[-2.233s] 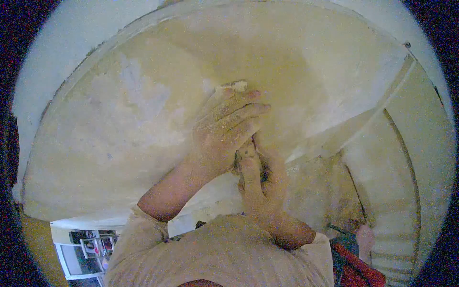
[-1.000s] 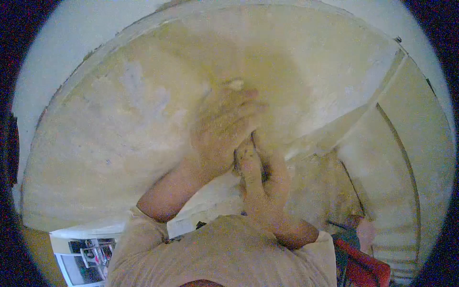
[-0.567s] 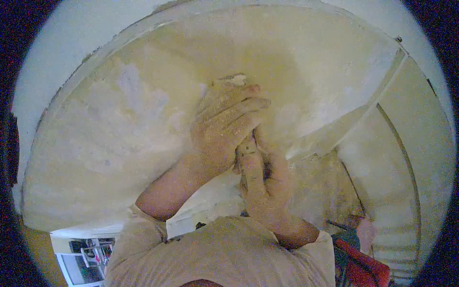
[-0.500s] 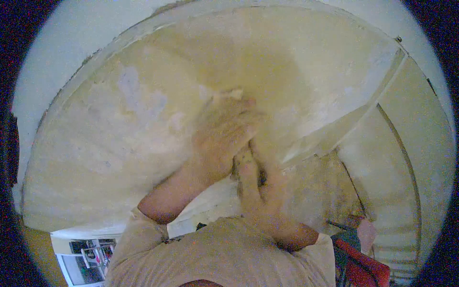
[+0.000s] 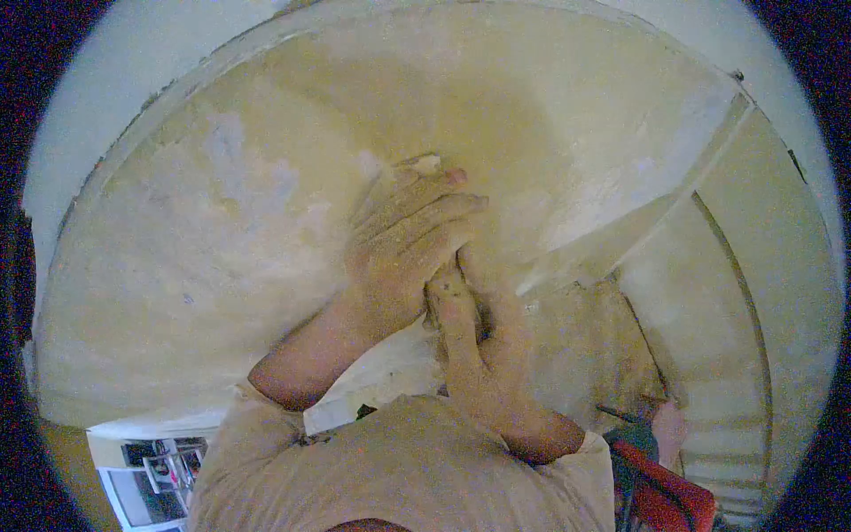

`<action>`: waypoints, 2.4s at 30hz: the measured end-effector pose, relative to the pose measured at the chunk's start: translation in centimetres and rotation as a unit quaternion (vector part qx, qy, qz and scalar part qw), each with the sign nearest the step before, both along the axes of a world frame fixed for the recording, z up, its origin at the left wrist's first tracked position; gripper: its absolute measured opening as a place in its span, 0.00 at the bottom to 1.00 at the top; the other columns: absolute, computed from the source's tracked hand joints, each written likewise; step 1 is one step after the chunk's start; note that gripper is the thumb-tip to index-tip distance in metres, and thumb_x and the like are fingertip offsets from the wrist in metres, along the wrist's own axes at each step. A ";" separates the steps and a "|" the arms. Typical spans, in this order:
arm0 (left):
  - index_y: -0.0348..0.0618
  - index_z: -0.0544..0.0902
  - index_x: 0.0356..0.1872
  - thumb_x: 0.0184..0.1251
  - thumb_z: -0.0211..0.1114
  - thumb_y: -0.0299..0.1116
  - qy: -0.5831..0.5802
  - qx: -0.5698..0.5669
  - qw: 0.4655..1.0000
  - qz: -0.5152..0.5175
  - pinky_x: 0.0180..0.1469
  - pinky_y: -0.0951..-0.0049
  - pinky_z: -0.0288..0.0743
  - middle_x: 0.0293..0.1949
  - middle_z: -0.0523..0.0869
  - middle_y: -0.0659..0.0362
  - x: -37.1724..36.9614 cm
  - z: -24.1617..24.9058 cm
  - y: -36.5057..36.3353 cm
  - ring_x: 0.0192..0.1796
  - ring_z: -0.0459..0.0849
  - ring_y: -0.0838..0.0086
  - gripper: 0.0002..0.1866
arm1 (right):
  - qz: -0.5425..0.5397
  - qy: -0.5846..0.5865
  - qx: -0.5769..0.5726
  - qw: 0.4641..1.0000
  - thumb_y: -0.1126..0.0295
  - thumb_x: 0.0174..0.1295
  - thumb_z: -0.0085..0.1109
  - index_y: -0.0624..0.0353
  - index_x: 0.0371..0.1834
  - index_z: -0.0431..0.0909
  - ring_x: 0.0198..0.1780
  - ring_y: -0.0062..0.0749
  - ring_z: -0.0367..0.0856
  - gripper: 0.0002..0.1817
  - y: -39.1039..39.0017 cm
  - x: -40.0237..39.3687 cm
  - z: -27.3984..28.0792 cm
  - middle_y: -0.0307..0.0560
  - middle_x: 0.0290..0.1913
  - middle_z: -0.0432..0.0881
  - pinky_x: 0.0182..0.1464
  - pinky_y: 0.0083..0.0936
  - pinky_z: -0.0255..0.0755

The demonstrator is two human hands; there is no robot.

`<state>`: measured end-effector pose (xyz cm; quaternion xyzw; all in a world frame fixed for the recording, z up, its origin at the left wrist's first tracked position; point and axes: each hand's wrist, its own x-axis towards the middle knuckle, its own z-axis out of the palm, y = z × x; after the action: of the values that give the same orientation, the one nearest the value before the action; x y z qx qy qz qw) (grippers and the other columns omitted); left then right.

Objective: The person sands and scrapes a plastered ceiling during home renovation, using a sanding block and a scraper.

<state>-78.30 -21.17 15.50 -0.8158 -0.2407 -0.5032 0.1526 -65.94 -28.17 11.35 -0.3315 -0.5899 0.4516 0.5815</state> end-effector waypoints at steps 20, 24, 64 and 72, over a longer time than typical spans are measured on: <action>0.41 0.79 0.32 0.53 0.57 0.32 0.026 0.001 1.000 0.014 0.55 0.54 0.70 0.41 0.84 0.55 -1.1 -0.3 0.9 0.51 0.80 0.59 0.08 | -0.004 0.019 -0.034 0.999 0.66 0.67 0.45 0.72 0.61 0.62 0.21 0.14 0.64 0.24 1.5 -0.9 0.0 0.35 0.23 0.71 0.22 0.16 0.60; 0.38 0.78 0.29 0.43 0.58 0.30 0.029 0.000 1.000 -0.004 0.63 0.57 0.63 0.46 0.80 0.54 -1.7 -1.4 0.9 0.58 0.74 0.60 0.10 | -0.026 0.020 -0.040 0.999 0.66 0.66 0.47 0.71 0.60 0.64 0.21 0.14 0.64 0.23 1.7 -1.8 -1.4 0.34 0.22 0.70 0.22 0.15 0.59; 0.48 0.77 0.51 0.50 0.61 0.34 0.146 0.040 0.970 0.189 0.57 0.55 0.67 0.57 0.74 0.55 -2.6 -12.9 -4.1 0.63 0.68 0.58 0.22 | 0.029 -0.048 0.053 0.997 0.64 0.61 0.53 0.64 0.58 0.68 0.22 0.18 0.68 0.23 1.6 0.7 -12.8 0.40 0.28 0.75 0.23 0.17 0.64; 0.42 0.80 0.40 0.49 0.62 0.39 0.125 0.062 0.983 0.119 0.58 0.54 0.69 0.47 0.81 0.53 -4.2 -4.7 -0.6 0.55 0.76 0.55 0.17 | 0.062 0.021 0.025 0.998 0.67 0.61 0.53 0.67 0.63 0.63 0.20 0.17 0.65 0.27 3.1 -2.4 -7.1 0.37 0.20 0.70 0.23 0.19 0.62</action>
<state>-82.47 -21.78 10.83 -0.8265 -0.2837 -0.3898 0.2906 -68.36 -25.04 4.26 -0.2695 -0.6083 0.4788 0.5728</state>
